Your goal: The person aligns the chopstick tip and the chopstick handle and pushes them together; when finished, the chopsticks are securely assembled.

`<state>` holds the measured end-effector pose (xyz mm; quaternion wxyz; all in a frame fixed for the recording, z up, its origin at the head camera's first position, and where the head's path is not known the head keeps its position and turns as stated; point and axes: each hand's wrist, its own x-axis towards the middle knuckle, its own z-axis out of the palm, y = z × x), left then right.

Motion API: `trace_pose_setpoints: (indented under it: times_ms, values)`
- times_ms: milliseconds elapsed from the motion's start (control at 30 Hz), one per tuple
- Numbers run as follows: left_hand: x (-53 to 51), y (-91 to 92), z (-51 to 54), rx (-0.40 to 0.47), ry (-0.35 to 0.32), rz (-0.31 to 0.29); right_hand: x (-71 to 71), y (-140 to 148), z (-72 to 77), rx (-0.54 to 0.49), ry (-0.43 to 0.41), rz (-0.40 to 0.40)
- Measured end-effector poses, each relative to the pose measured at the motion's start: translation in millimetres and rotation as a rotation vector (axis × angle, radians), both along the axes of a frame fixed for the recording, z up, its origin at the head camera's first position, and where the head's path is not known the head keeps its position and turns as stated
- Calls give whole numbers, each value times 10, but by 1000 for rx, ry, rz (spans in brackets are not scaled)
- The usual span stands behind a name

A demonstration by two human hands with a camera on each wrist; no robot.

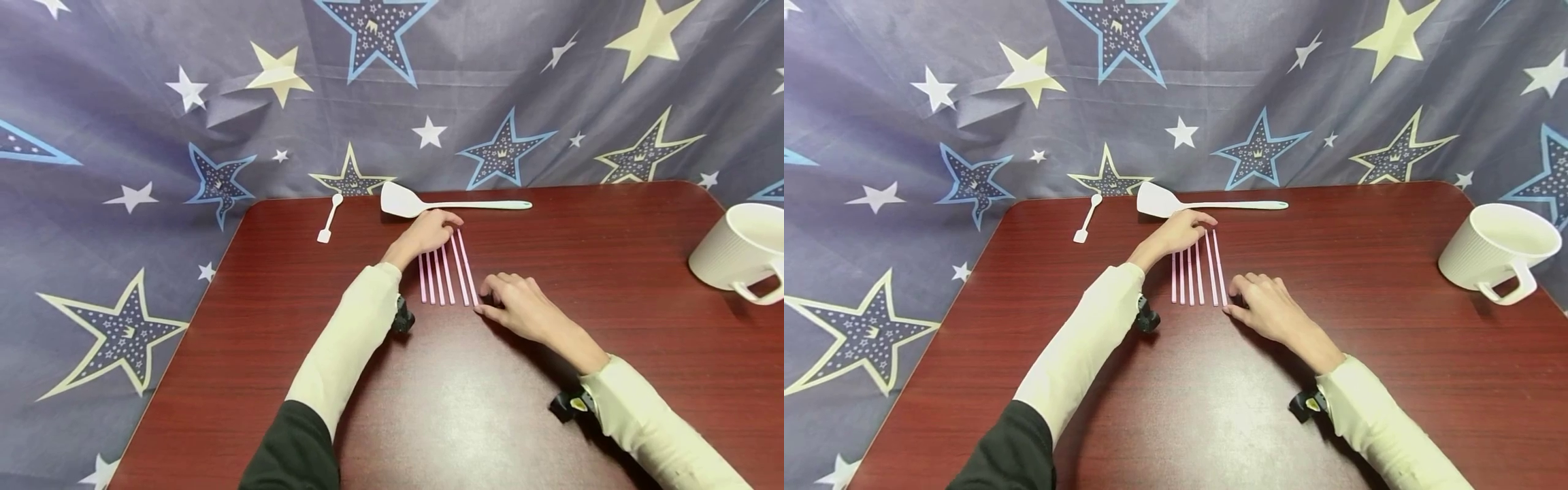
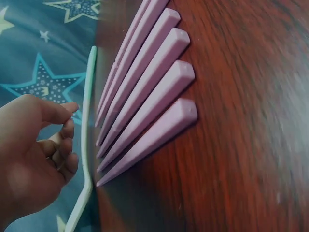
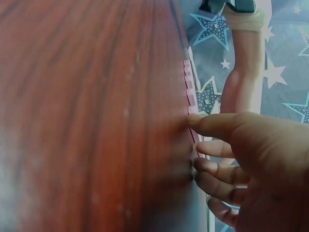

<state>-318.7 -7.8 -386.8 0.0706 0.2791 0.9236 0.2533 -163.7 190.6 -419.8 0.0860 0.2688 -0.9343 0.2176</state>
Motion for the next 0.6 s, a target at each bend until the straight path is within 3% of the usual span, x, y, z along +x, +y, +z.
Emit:
trace_pose_setpoints:
  times_ms: [167,367,467,600]
  values:
    - [60,-149,95,83,14,-13,17,90,21,-14,-46,-14]
    - [209,-383,214,193,47,-29,55,241,54,-21,-82,-60]
    - [304,-526,259,216,92,-29,78,327,59,-26,-69,-79]
    - [449,-756,290,186,160,11,132,437,64,-42,-57,-110]
